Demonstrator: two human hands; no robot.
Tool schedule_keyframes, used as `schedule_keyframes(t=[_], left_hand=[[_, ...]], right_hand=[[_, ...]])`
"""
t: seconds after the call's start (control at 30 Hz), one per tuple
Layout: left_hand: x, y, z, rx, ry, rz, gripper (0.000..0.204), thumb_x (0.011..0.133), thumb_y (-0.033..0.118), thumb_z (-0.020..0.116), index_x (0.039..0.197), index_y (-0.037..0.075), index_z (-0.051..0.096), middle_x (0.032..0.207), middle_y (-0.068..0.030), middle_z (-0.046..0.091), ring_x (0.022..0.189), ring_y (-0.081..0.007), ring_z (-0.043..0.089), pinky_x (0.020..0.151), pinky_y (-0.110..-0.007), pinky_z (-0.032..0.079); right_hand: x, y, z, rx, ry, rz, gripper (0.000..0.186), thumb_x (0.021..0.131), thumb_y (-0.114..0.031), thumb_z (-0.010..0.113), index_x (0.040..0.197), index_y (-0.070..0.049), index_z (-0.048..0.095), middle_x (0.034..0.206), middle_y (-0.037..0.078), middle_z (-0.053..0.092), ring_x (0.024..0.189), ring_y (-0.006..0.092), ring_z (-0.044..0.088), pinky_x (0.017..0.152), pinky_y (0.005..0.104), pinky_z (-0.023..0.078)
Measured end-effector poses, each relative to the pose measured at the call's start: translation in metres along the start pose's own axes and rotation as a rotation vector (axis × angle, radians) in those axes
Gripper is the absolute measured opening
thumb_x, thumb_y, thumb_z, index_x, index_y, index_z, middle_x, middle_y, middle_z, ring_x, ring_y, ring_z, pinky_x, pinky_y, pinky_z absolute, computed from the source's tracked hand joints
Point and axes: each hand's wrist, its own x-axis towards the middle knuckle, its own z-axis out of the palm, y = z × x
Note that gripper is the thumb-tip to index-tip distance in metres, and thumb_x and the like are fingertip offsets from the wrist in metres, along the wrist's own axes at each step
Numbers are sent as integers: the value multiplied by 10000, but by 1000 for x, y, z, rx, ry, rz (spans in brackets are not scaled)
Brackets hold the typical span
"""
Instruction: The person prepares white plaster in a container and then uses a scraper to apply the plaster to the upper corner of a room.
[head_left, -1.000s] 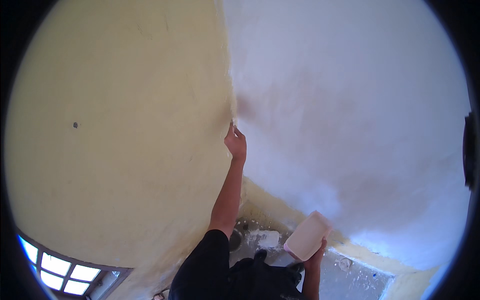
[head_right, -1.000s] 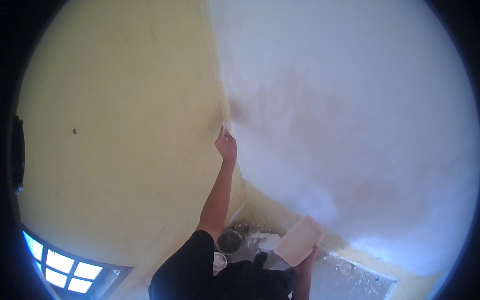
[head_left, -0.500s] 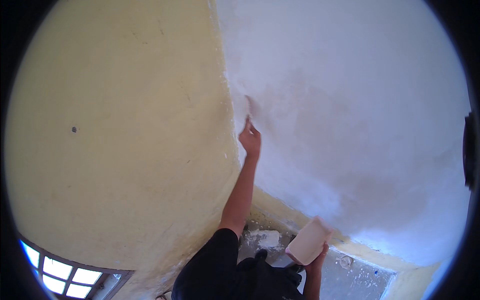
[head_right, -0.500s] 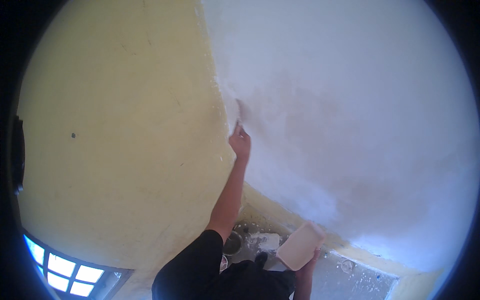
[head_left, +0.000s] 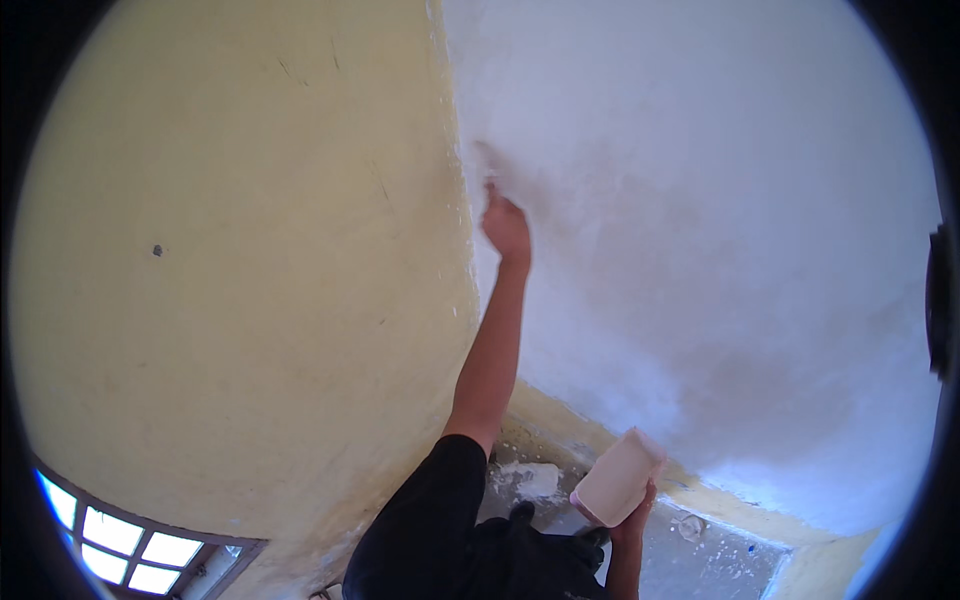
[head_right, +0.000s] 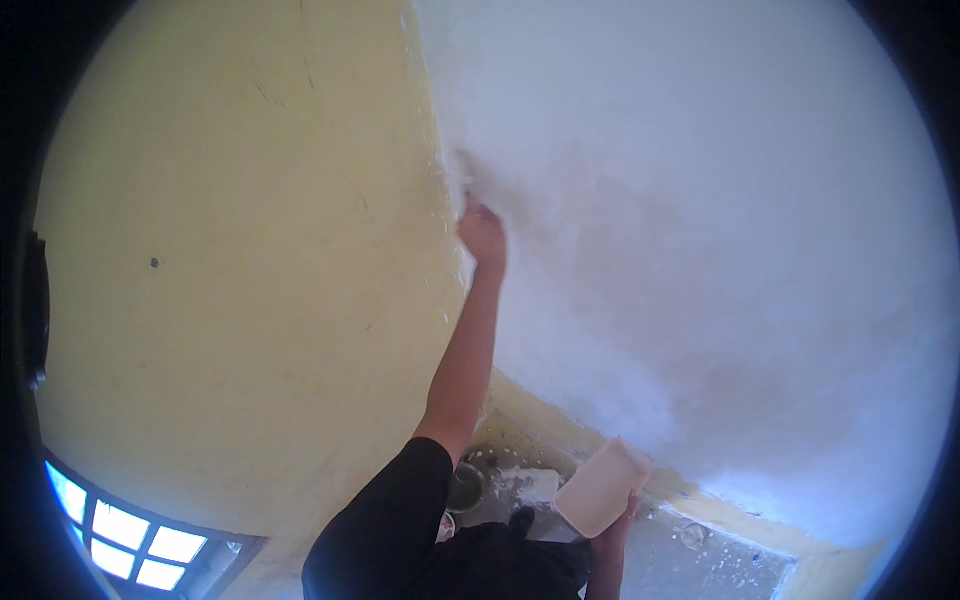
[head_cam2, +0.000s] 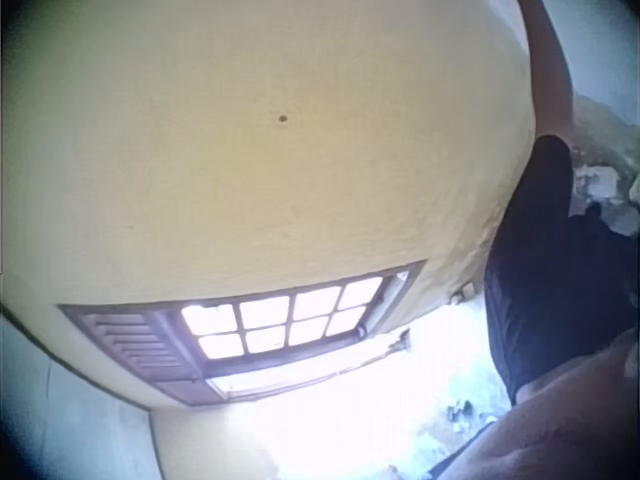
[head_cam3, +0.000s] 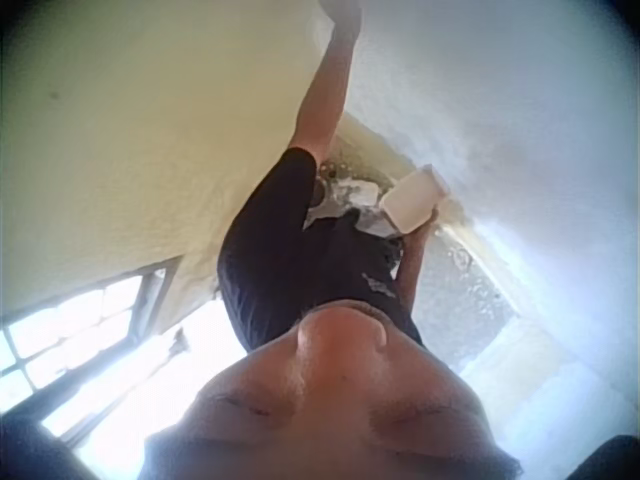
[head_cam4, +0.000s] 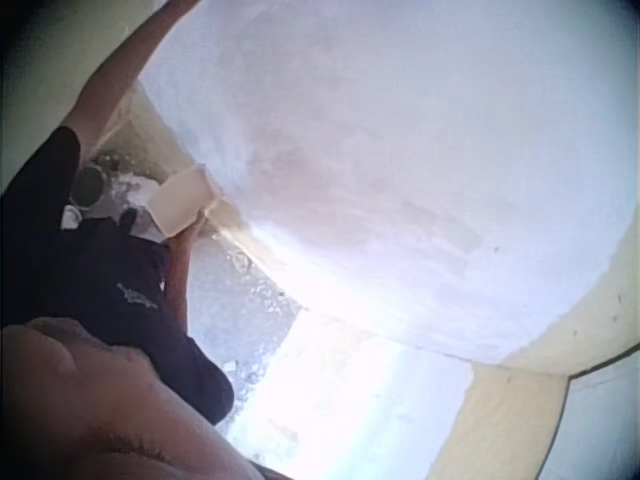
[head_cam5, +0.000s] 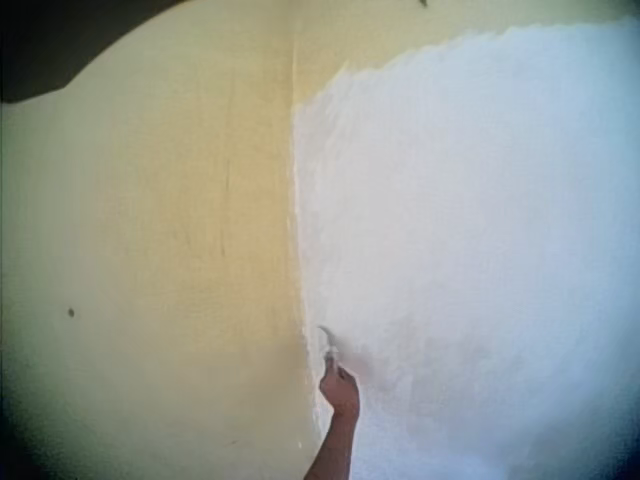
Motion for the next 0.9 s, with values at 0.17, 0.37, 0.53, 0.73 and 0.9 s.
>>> schedule_keyframes(t=[0.17, 0.37, 0.53, 0.73, 0.9], left_hand=[[-142, 58, -2, -77, -297, 344, 603, 792, -93, 522, 1385, -33, 433, 1346, -262, 523, 1162, -357, 587, 780, -438, 567], [-131, -31, -46, -65, -123, -187, 148, 818, 7, 527, 855, -48, 659, 648, -263, 594, 614, -431, 612, 555, -483, 457], [-71, -139, 8, -217, -46, -566, 198, 750, 101, 608, 735, -92, 647, 703, -259, 663, 668, -385, 686, 617, -486, 527], [8, -62, 19, -84, -11, -527, 227, 760, 125, 606, 767, -91, 675, 741, -272, 671, 719, -419, 687, 670, -493, 553], [31, 114, -16, -166, -26, -154, 211, 726, 99, 559, 801, -59, 675, 771, -275, 660, 734, -467, 648, 695, -544, 531]], right_hand=[[-2, -11, -7, 29, 43, -48, 606, 981, -508, 395, 1404, -74, 397, 1289, 132, 571, 1150, 297, 599, 964, 457, 509], [9, -11, -26, -8, 87, -54, 577, 990, -491, 390, 1385, -71, 420, 1274, 117, 584, 1141, 281, 606, 962, 449, 510], [5, -3, -6, 64, 15, 9, 578, 988, -488, 403, 1386, -69, 418, 1273, 117, 586, 1136, 285, 610, 962, 451, 511], [-1, -2, -13, 37, 23, 14, 594, 980, -496, 419, 1400, -76, 407, 1293, 122, 575, 1148, 298, 602, 970, 465, 506], [2, 2, -29, 49, 96, -8, 624, 970, -523, 423, 1414, -84, 393, 1292, 124, 570, 1156, 301, 595, 972, 470, 503]])
